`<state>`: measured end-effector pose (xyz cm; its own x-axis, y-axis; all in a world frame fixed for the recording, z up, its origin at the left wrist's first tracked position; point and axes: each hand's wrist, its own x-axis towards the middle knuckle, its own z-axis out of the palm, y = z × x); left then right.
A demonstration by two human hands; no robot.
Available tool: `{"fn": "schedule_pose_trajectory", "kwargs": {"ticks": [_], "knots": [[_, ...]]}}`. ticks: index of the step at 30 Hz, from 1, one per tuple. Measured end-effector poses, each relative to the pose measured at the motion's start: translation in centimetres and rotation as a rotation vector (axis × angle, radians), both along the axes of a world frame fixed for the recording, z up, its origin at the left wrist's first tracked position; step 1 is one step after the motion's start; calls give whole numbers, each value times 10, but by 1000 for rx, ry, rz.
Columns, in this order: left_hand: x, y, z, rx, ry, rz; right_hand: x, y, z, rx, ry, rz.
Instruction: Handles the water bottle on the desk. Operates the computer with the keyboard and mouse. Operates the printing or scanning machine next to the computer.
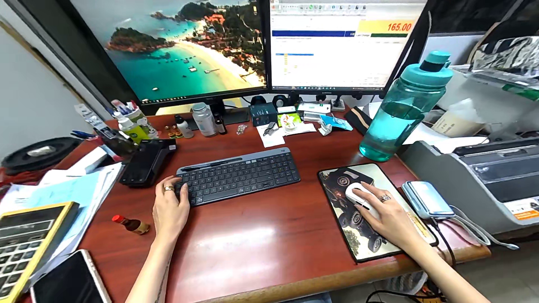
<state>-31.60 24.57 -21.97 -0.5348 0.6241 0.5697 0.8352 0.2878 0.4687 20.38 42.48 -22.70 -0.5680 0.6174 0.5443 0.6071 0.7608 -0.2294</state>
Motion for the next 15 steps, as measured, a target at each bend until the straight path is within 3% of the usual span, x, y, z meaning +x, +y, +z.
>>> {"fn": "schedule_pose_trajectory", "kwargs": {"ticks": [15], "knots": [[21, -8, 13, 65, 152, -68, 9, -3, -1, 48, -48, -21]]}}
